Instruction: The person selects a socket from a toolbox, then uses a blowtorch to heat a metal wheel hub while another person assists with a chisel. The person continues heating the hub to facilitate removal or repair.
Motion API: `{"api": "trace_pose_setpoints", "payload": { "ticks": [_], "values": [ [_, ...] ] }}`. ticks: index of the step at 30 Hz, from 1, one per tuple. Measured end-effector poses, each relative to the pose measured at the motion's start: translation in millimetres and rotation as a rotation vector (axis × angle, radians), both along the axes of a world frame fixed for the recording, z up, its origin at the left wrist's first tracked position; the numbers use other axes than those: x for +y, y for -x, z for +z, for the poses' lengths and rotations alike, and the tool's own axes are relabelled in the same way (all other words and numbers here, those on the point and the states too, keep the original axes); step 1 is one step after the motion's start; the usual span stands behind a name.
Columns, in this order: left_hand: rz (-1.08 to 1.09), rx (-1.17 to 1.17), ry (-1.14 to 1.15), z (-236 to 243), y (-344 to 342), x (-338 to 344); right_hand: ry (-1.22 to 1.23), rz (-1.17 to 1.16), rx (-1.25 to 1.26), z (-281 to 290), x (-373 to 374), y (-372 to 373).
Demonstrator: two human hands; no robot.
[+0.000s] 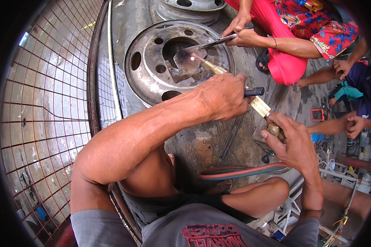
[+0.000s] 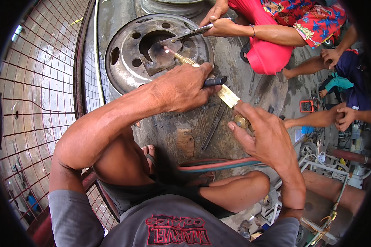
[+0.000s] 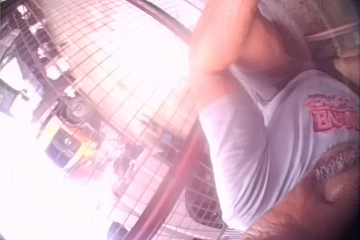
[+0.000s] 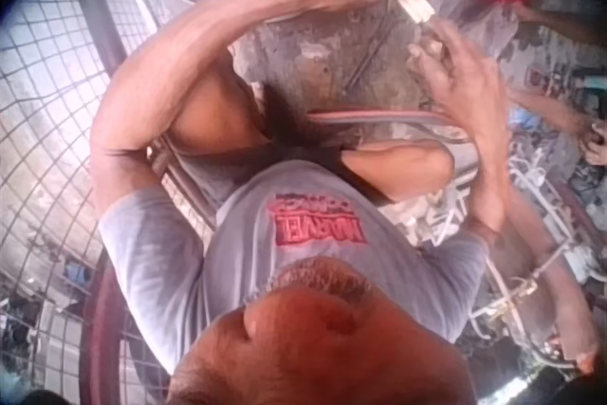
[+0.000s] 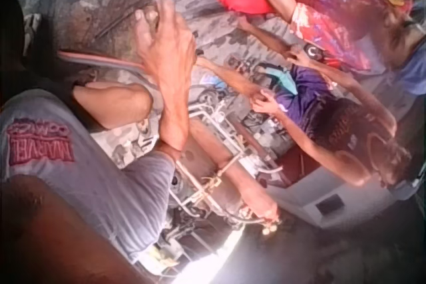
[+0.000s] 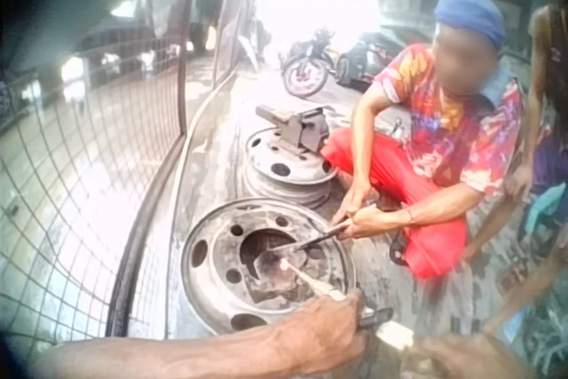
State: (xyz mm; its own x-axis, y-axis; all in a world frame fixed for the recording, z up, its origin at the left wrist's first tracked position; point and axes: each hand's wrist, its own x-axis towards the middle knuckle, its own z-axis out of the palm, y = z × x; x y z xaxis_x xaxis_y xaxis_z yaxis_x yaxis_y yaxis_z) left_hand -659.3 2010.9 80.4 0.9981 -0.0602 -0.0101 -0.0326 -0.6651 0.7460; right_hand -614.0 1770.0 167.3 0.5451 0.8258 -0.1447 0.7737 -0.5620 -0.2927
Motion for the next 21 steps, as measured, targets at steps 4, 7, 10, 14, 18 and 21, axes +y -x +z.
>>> {"api": "trace_pose_setpoints", "payload": {
  "ticks": [4,7,10,14,18,21],
  "values": [
    [0.011,-0.005,0.039,2.1,2.9,4.8,0.041,0.032,-0.001,11.0,7.5,-0.2],
    [0.021,-0.025,0.056,2.2,5.6,8.3,0.084,0.048,-0.018,19.8,15.4,2.5],
    [0.03,-0.025,0.074,2.4,7.2,10.8,0.096,0.048,0.007,27.1,22.4,4.1],
    [0.029,-0.024,0.104,4.8,10.6,13.9,0.059,0.046,-0.023,28.8,28.0,7.5],
    [0.012,0.025,0.11,4.2,12.0,12.4,0.133,0.049,-0.034,27.0,22.3,8.4],
    [-0.002,0.017,0.118,1.3,13.3,12.4,0.149,0.03,-0.027,24.8,21.7,11.2]
  ]
}}
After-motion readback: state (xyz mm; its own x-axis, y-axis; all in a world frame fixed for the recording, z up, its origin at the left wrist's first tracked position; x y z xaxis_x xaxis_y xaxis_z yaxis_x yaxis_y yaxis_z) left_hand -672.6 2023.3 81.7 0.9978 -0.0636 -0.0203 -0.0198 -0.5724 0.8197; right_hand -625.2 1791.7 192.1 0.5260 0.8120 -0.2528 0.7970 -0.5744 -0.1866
